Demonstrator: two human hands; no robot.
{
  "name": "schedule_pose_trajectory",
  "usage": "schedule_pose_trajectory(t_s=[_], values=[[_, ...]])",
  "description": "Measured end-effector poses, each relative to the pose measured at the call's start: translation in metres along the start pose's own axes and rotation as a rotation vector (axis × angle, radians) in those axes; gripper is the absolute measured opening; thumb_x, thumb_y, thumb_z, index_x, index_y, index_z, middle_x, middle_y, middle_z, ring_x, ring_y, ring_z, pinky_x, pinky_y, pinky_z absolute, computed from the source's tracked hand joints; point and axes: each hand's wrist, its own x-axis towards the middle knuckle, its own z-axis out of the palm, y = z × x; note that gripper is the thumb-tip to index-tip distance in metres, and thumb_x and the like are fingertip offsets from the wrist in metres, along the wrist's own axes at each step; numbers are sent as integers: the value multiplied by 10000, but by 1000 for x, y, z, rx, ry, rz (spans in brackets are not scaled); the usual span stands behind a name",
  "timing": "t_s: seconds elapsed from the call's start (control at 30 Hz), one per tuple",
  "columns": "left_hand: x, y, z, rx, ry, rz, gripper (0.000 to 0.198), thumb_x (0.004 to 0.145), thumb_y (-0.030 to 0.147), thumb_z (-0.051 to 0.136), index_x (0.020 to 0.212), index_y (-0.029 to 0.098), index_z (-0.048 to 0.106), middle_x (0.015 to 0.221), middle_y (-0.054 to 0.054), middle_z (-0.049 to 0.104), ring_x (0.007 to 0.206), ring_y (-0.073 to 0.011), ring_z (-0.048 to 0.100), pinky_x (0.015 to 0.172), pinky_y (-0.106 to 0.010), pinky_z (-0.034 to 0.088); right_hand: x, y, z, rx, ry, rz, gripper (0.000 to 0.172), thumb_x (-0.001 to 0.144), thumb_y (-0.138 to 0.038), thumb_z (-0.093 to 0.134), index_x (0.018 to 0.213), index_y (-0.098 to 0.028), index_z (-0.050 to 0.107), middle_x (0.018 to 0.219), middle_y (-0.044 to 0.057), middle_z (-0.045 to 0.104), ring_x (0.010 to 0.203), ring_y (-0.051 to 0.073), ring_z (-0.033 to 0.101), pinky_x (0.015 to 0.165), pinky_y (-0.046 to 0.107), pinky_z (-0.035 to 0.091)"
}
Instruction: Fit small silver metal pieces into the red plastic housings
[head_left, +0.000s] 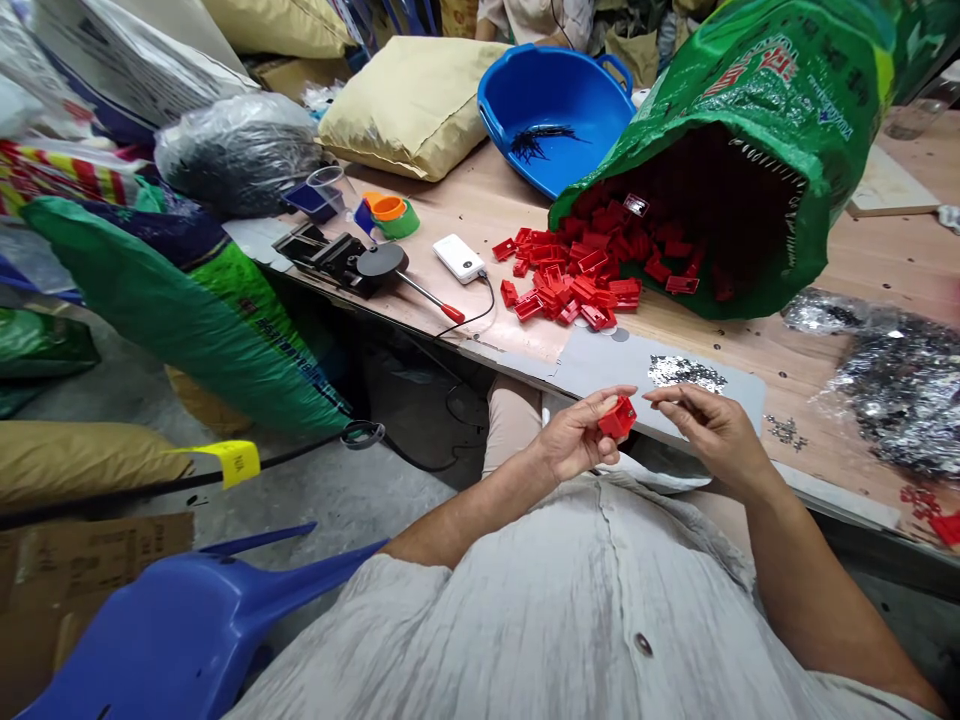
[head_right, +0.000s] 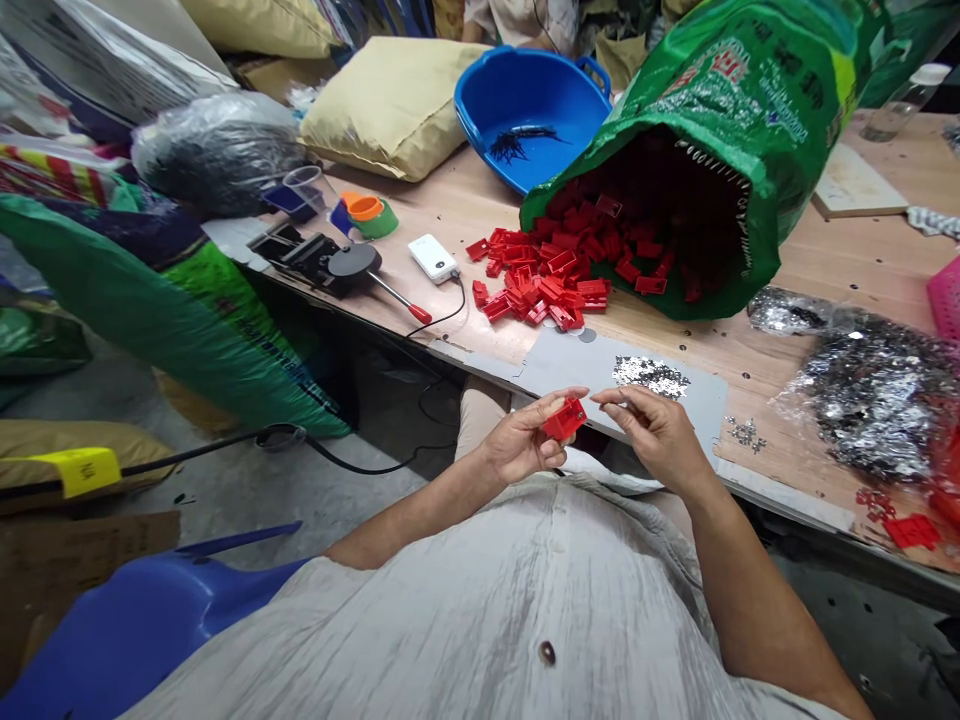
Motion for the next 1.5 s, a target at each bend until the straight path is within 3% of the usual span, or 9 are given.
schedule_pose_trajectory(t_s=[0.13, 0.3, 0.47, 0.63, 0.8, 0.93, 1.0, 1.2, 1.5], values=[[0, -1, 1, 25, 8, -1, 376, 839, 308, 683, 1194, 217, 603, 747, 32, 580, 406, -28, 454, 428, -185, 378, 2, 3, 4, 113, -21, 164, 234, 898, -444, 600, 926, -219, 658, 847, 29, 674, 714, 151, 583, 669, 290, 467], [4, -5, -3, 47, -19, -32, 337, 846, 293, 665, 1163, 208, 590, 765, 25, 601, 394, -44, 482, 428, -209, 413, 6, 8, 14, 265, -86, 166, 259, 865, -472, 629, 836, -221, 571, 797, 4, 600, 719, 146, 527, 657, 279, 441], [10, -10, -12, 104, -80, -53, 386, 816, 299, 696, 1171, 208, 572, 762, 26, 622, 396, -54, 503, 439, -221, 444, 4, 18, 17, 228, -158, 162, 276, 863, -450, 629, 806, -221, 487, 737, -33, 486, 630, 117, 398, 563, 256, 352], [17, -15, -15, 175, -41, -64, 444, 802, 367, 711, 1194, 227, 555, 760, 29, 627, 406, -51, 509, 460, -207, 435, -1, 28, 22, 259, -127, 171, 321, 867, -476, 619, 773, -218, 453, 740, -30, 469, 653, 119, 411, 580, 256, 361], [17, -14, -13, 657, 102, 160, 532, 876, 584, 541, 1236, 199, 612, 714, -6, 613, 521, -109, 582, 553, -239, 460, -9, 37, 22, 318, -23, 237, 342, 842, -494, 658, 784, -217, 465, 727, -42, 446, 642, 110, 416, 593, 249, 371], [11, -17, -8, 1030, 138, 536, 383, 732, 402, 776, 1064, 215, 731, 1008, -72, 636, 910, -187, 609, 835, -286, 483, -16, 41, 26, 351, 26, 257, 337, 844, -490, 662, 797, -220, 467, 741, -40, 469, 654, 110, 437, 606, 248, 388], [8, -19, -6, 1112, 136, 616, 334, 725, 305, 787, 1048, 232, 738, 1028, -80, 642, 1005, -211, 584, 948, -316, 447, -18, 42, 31, 380, 32, 272, 345, 840, -503, 662, 811, -223, 462, 747, -38, 486, 660, 113, 454, 609, 249, 399], [6, -23, -7, 1106, 134, 629, 241, 793, 228, 710, 1032, 245, 740, 993, -81, 695, 967, -219, 596, 969, -338, 417, -24, 39, 35, 483, -17, 386, 378, 819, -532, 674, 948, -238, 475, 760, -53, 467, 563, 82, 381, 485, 221, 304], [10, -23, -17, 1077, 130, 588, 262, 714, 231, 786, 973, 267, 764, 982, -74, 724, 986, -240, 605, 1033, -379, 355, -31, 36, 31, 606, -135, 485, 391, 830, -533, 669, 1018, -254, 469, 721, -71, 455, 490, 61, 283, 458, 225, 224]])
